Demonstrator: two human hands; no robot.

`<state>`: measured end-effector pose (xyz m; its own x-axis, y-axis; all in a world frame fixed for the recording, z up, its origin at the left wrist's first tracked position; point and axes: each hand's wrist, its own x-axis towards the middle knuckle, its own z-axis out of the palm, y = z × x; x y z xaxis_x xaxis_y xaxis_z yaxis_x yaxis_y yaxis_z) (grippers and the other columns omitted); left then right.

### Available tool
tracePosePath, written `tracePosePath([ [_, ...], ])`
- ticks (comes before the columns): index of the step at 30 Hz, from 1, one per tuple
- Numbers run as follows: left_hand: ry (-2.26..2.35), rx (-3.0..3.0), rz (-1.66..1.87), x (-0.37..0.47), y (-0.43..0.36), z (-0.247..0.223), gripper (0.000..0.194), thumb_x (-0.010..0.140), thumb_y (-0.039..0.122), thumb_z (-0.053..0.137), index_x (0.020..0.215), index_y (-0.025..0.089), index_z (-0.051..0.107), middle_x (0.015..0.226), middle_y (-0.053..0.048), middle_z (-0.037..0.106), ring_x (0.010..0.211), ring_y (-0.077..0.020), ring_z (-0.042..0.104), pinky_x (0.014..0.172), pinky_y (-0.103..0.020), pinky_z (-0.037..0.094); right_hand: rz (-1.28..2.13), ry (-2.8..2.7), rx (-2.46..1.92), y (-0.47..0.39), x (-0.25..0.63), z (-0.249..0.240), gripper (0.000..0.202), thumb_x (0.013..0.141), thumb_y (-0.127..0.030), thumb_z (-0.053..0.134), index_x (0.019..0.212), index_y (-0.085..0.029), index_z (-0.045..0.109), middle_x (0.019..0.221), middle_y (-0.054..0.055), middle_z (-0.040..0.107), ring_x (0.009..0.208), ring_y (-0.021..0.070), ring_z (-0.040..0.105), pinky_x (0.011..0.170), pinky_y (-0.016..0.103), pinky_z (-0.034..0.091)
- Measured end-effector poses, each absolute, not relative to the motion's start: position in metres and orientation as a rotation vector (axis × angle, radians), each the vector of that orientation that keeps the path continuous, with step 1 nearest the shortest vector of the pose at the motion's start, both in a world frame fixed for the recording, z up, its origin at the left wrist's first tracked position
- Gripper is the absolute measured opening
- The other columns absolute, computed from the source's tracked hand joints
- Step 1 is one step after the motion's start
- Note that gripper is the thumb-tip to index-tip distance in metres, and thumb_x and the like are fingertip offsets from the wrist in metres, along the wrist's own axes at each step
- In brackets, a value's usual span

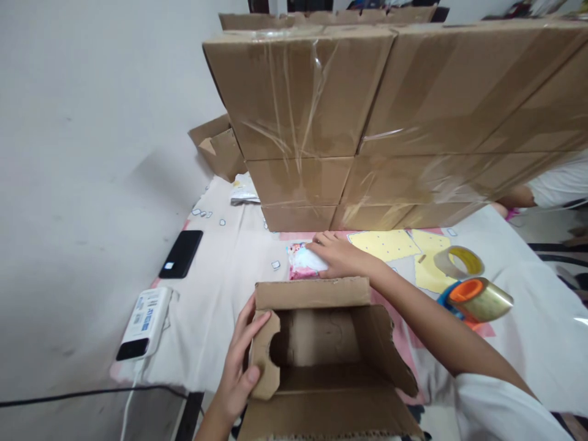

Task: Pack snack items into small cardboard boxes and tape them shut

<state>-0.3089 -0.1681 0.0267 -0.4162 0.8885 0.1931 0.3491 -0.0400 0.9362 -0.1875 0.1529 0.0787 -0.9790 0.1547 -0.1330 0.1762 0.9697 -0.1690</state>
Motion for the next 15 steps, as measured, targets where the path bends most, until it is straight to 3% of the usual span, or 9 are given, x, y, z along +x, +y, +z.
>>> tracePosePath([
  [4, 1.804, 1.309, 1.583, -0.305, -0.169, 0.042, 0.065, 0.091, 0.07, 0.045, 0.146, 0.037, 0.053, 0.17, -0.005, 0.021, 0.156, -0.0377, 0.019, 0.123, -0.059, 0.027, -0.09, 2.921, 0.289, 0.143, -0.201, 0.09, 0.058, 0.078, -0.032, 0.077, 0.128, -0.009, 0.058, 0.126, 0.024, 0.057, 0.112, 0.0376, 0.054, 0.084, 0.044, 0.048],
  [8, 1.843, 1.411, 1.59, -0.306, -0.178, 0.048, 0.064, 0.091, 0.07, 0.046, 0.145, 0.037, 0.054, 0.166, -0.007, 0.028, 0.154, -0.039, 0.025, 0.123, -0.061, 0.026, -0.019, 2.903, 0.274, 0.143, -0.198, 0.1, 0.054, 0.076, -0.026, 0.078, 0.123, -0.007, 0.059, 0.118, 0.024, 0.059, 0.105, 0.0365, 0.059, 0.078, 0.041, 0.049],
  [15, 1.818, 1.692, 1.461, -0.311, -0.177, 0.054, 0.062, 0.093, 0.07, 0.039, 0.141, 0.036, 0.059, 0.161, -0.008, 0.037, 0.149, -0.0383, 0.032, 0.121, -0.061, 0.028, -0.106, 2.991, 0.444, 0.168, -0.162, 0.143, 0.051, 0.076, -0.045, 0.078, 0.111, -0.012, 0.062, 0.106, 0.016, 0.062, 0.086, 0.0292, 0.064, 0.069, 0.036, 0.047],
])
